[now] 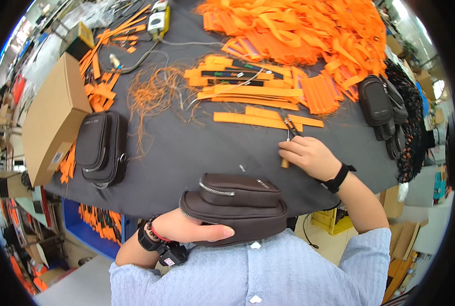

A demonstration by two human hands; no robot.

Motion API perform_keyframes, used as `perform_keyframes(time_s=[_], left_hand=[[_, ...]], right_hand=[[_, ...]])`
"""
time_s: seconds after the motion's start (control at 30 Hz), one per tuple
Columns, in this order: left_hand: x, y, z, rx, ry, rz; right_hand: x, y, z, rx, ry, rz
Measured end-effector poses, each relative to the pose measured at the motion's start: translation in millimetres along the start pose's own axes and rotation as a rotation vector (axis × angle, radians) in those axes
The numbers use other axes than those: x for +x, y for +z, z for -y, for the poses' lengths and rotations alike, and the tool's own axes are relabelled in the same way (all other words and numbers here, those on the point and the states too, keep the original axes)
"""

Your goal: Using a hand tool to adjust or trim components on a leather bag during manufacturing.

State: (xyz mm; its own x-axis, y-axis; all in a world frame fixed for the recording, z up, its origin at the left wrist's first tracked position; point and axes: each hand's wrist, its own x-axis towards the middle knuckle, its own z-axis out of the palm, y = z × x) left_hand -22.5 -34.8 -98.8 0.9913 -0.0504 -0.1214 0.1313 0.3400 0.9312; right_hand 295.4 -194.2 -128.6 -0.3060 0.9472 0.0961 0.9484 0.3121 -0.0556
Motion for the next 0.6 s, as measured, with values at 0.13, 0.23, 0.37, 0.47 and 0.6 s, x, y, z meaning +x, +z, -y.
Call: perform_keyframes(time_s=[0.13, 0.23, 0.37, 0.47, 0.6], left_hand=[[0, -1, 10, 0.015, 0.093, -0.001], [0, -1, 11, 0.024, 0.14, 0.008], [0, 0, 10, -0.059, 0.07, -0.014], [3, 3, 10, -0.144, 0.06, -0.011], [6, 5, 4, -0.271, -0.025, -0.03]], right_hand=[[7, -11, 4, 0.181, 0.0, -0.141], [5, -41, 31, 0.554, 0.281, -0.557], [19, -82, 79, 1.495, 0.397, -0.935], [34, -79, 109, 1.927, 0.432, -0.669], [43, -64, 121, 1.941, 0.596, -0.416]])
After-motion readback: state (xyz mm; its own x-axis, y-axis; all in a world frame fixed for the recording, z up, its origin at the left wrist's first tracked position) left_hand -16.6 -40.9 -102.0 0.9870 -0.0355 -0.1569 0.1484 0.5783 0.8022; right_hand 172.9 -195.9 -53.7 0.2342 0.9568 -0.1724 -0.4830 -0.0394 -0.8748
